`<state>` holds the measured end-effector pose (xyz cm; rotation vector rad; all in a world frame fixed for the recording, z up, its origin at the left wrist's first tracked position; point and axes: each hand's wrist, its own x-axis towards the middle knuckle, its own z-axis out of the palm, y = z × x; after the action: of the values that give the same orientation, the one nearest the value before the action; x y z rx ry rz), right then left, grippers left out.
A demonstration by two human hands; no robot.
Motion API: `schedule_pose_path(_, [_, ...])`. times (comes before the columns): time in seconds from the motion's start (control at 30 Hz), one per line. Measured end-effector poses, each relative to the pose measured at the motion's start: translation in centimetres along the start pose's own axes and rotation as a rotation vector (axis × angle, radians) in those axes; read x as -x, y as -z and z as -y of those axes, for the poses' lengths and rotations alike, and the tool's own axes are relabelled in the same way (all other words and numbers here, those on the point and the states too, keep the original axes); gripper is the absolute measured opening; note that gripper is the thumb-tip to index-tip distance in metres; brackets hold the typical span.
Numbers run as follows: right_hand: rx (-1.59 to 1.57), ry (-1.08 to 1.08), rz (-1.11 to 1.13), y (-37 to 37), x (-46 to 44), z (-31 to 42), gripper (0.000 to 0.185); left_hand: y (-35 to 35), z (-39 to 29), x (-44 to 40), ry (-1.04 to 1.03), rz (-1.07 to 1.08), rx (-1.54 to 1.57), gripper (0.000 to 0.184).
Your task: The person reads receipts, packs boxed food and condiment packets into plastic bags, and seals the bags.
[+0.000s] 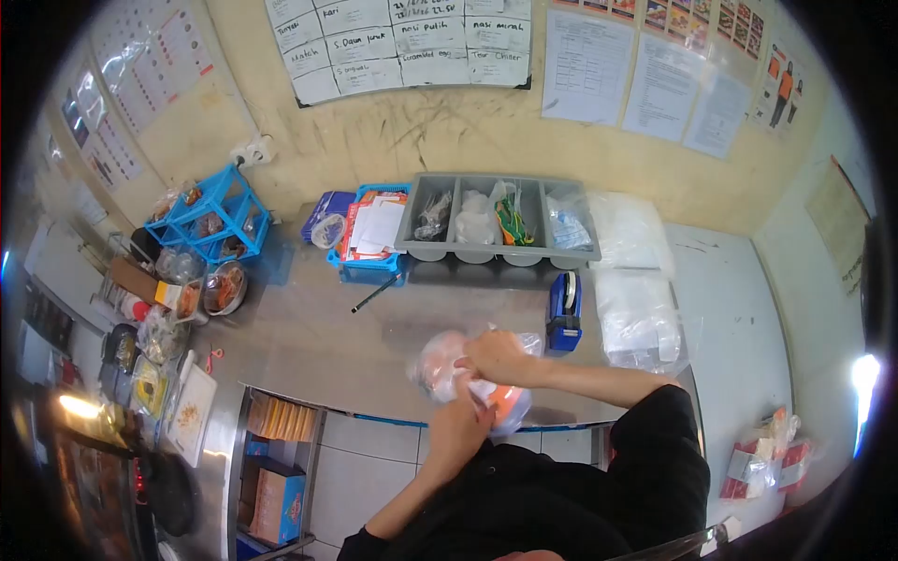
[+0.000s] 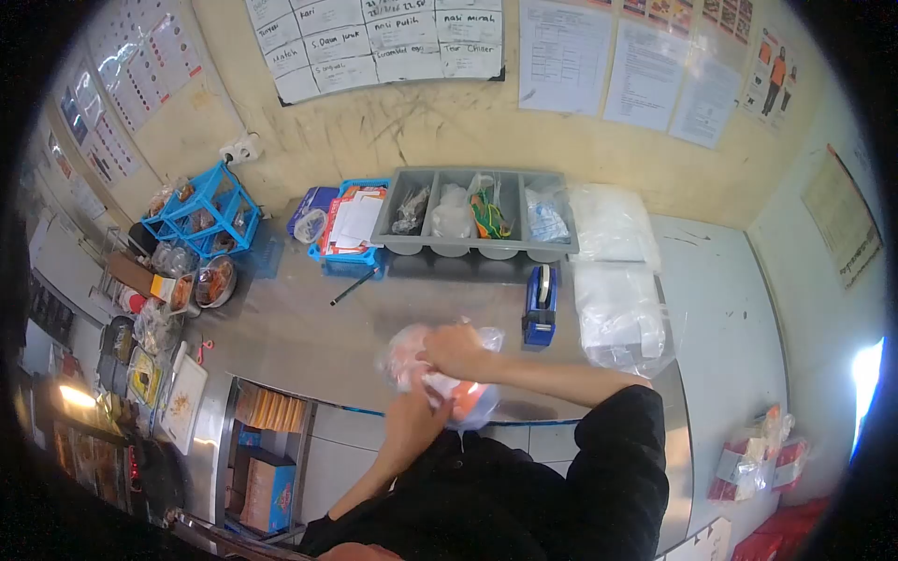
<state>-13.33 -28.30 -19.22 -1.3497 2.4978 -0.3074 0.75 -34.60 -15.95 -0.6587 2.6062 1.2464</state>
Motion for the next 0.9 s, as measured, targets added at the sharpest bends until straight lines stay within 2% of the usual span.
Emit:
schedule_pose_path(0.03, [-0.005, -0.025, 0.018, 0.9, 0.3, 1.3, 0.036, 0.5, 0.2, -1.0, 0.004, 0.007, -0.003, 0.048])
schedule_pose_path(0.07, [0.046, -0.003, 0.071, 2.4, 0.8, 2.2, 0.024, 1.1, 0.7, -2.7, -0.331, -0.388, -0.16, 0.048])
schedule_pose_path(0.1, [0.041, -0.006, 0.084, 2.0, 0.4, 1.6, 0.024, 0.9, 1.5, -4.2, -0.659, -0.779, -0.313, 0.047])
schedule_pose_path(0.13, [-0.038, 0.037, -0.058, 1.3, 0.0, 0.9, 0.021, -0.1, 2.2, -5.5, -0.553, -0.533, -0.083, 0.04])
schedule_pose_path(0.17, [-0.113, 0.079, -0.21, 1.1, -0.6, 0.0, 0.019, -0.9, 3.0, -5.7, -0.548, -0.529, -0.077, 0.04])
schedule_pose_path(0.2, [-0.123, 0.127, -0.321, 2.0, -0.1, 0.2, 0.018, -0.9, 3.4, -5.9, -0.455, -0.486, -0.068, 0.036])
schedule_pose_path(0.23, [-0.121, 0.125, -0.34, 1.3, -0.3, 0.1, 0.018, -0.7, 3.6, -6.5, -0.369, -0.445, -0.062, 0.032])
schedule_pose_path(0.27, [-0.216, 0.04, -0.292, 0.3, -0.1, 0.0, 0.017, -0.7, 3.5, -7.0, -0.406, -0.463, 0.025, 0.02])
schedule_pose_path(0.33, [-0.3, -0.051, -0.244, 0.6, -1.1, -1.8, 0.017, -2.2, 5.6, -8.9, -0.427, -0.442, 0.059, 0.011])
schedule_pose_path(0.4, [-0.66, 0.0, 0.091, 1.9, -1.9, -4.3, 0.016, -2.9, 6.5, -10.6, -0.409, -0.404, 0.077, 0.011])
schedule_pose_path(0.47, [-0.444, 0.115, -0.346, 2.1, -5.3, -11.4, 0.016, -3.5, 7.6, -11.7, -0.38, -0.366, 0.1, 0.013])
schedule_pose_path(0.5, [-0.472, -0.137, -0.581, 4.7, -7.3, -13.3, 0.014, -3.7, 8.4, -12.2, -0.354, -0.359, 0.104, 0.015])
schedule_pose_path(0.53, [-0.117, -0.288, -0.806, 5.1, -10.1, -17.8, 0.015, -3.5, 9.0, -12.8, -0.326, -0.347, 0.1, 0.017])
schedule_pose_path(0.57, [0.175, -0.397, -0.71, 5.8, -12.8, -22.0, 0.017, -3.1, 9.3, -13.4, -0.319, -0.337, 0.103, 0.017])
schedule_pose_path(0.63, [0.555, -0.383, -0.438, 5.2, -17.3, -28.9, 0.016, -1.9, 9.1, -13.9, -0.332, -0.25, 0.046, 0.02])
schedule_pose_path(0.67, [0.551, -0.384, -0.431, 4.2, -18.9, -30.9, 0.016, -0.9, 8.7, -14.1, -0.294, -0.146, 0.018, 0.017])
schedule_pose_path(0.7, [0.675, -0.321, -0.214, 3.8, -20.5, -31.9, 0.016, -0.3, 8.9, -14.9, -0.29, -0.143, 0.015, 0.017])
schedule_pose_path(0.73, [0.793, -0.25, 0.007, 3.3, -21.9, -33.0, 0.016, 0.0, 9.2, -15.6, -0.448, -0.177, -0.107, 0.016])
schedule_pose_path(0.77, [0.786, -0.246, 0.021, 2.7, -23.0, -34.0, 0.016, 0.2, 9.6, -16.1, -0.599, -0.203, -0.226, 0.016])
schedule_pose_path(0.8, [0.844, -0.176, 0.135, 2.2, -23.8, -34.5, 0.013, 0.7, 9.7, -16.7, -0.581, -0.184, -0.215, 0.016])
schedule_pose_path(0.83, [0.894, -0.099, 0.263, 1.4, -23.9, -35.0, 0.014, 1.4, 9.5, -17.4, -0.69, -0.169, -0.29, 0.018])
schedule_pose_path(0.87, [0.776, -0.077, 0.266, 1.4, -23.9, -35.9, 0.018, 1.8, 9.5, -17.6, -0.803, -0.157, -0.361, 0.02])
schedule_pose_path(0.9, [0.778, -0.063, 0.287, 1.2, -23.0, -36.1, 0.018, 1.6, 10.1, -17.9, -0.784, -0.154, -0.345, 0.02])
